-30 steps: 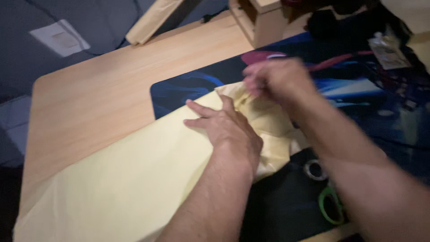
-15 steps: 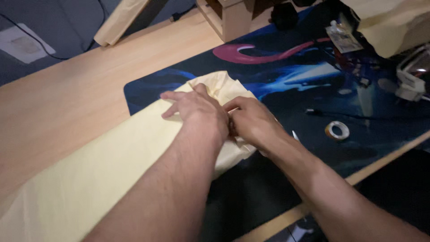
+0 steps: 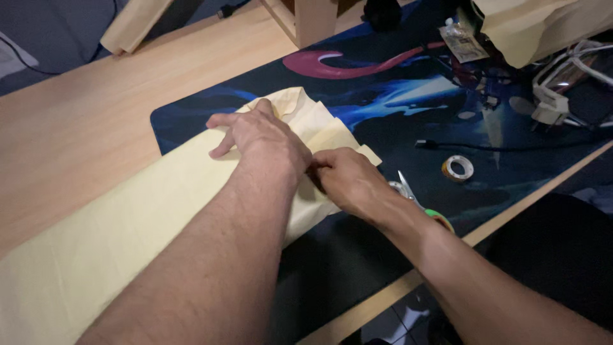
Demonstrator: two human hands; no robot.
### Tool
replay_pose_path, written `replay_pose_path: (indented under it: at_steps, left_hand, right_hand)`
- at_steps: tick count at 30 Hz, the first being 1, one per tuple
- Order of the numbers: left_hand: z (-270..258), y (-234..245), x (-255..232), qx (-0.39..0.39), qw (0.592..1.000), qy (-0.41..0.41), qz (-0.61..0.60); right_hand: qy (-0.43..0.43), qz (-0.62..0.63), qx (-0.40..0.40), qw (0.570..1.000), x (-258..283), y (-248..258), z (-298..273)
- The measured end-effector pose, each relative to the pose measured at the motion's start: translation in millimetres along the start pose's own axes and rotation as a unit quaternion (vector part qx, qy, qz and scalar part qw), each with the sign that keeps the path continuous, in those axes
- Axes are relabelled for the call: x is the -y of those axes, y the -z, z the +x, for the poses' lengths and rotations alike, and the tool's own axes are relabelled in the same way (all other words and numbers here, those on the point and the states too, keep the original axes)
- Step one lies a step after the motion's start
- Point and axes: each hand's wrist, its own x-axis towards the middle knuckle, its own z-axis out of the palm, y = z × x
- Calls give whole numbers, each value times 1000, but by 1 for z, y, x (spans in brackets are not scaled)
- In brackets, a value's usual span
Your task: The person folds a sheet of yellow tissue paper over a rectangular object on a wooden desk, repeatedly creasing and smoothing the folds. They then fold the ends inward to enclose the object, forming a wrapped package.
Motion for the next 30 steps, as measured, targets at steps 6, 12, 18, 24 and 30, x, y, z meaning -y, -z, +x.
replay_pose_path:
  at_steps: [6, 12, 18, 24, 30]
  left_hand:
    - [14, -3, -3, -13, 999, 31, -27]
    - [13, -11, -6, -34, 997, 41, -48]
    - [12, -17, -8, -61, 996, 54, -42]
    - [2, -24, -6, -55, 997, -1, 52]
    - [-2, -22, -7, -103, 995, -17, -2]
  right_hand:
    - [-52, -85, 76, 992, -15, 1, 16]
    - [-22, 293, 81, 953, -46, 31, 13]
    - [56, 158, 42, 985, -44, 37, -10]
    - [64, -31, 58, 996, -29, 17, -23]
    - [122, -10, 103, 987, -27, 29, -21]
